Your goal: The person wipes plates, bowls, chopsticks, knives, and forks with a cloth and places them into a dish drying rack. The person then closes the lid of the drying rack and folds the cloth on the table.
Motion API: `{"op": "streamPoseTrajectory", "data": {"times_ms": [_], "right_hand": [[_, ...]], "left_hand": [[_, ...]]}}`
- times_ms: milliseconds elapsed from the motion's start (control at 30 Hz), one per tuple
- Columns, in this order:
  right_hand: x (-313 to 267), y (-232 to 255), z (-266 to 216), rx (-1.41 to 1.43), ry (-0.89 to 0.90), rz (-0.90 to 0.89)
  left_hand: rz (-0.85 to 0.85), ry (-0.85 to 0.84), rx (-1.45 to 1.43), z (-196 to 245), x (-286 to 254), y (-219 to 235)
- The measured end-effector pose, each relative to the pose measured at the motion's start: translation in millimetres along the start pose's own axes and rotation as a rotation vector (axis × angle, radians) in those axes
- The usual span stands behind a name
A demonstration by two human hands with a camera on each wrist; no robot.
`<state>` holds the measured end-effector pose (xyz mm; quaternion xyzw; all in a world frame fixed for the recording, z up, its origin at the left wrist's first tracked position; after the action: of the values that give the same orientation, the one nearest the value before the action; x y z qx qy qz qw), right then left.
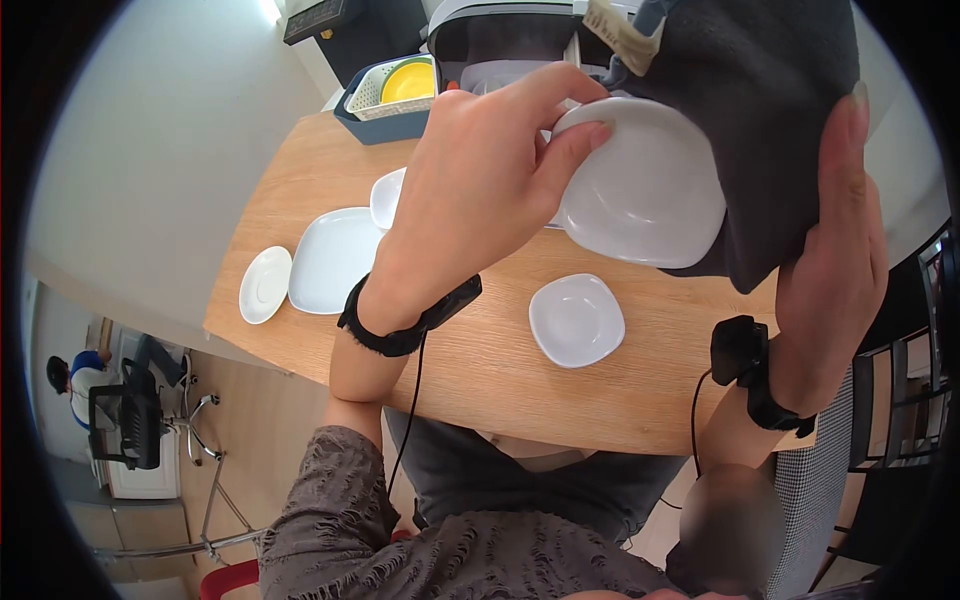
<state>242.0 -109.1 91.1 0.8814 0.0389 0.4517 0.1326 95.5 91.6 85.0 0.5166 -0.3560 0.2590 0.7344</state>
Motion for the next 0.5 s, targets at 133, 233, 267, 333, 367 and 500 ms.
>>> {"op": "streamPoseTrajectory", "data": {"times_ms": [133,233,267,333,367,500], "right_hand": [[-6,-4,7,-0.542,0.452,0.181],[6,1,-11,0.881,-0.487,-0.737],[3,-14,-57,0.954,-0.465,-0.770],[5,-21,-46,0.727,-0.284,-0.733],[6,-23,-44,0.498,-0.105,-0.686],[0,-29,-40,0.357,-0.169,-0.647]], "left_hand": [[0.049,0.029,0.045,0,-1,1],[0.042,-0.185,0.306,-19,-14,0],[0.070,-0.185,0.084,-12,-8,4],[0.059,-0.113,-0.101,1,0,9],[0.020,-0.041,-0.063,4,1,9],[0.050,-0.097,-0.003,5,1,6]]}}
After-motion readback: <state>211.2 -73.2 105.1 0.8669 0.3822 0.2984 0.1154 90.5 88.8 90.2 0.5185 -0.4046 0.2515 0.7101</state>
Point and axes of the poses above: each hand's wrist, its own x-axis towards the middle knuckle, its own y-axis out of the back of the hand, z = x × y, the point moved 1 cm from there along x, towards the middle knuckle, and after that the axes turned 13 degrees about -y, right-handed, at the moved point
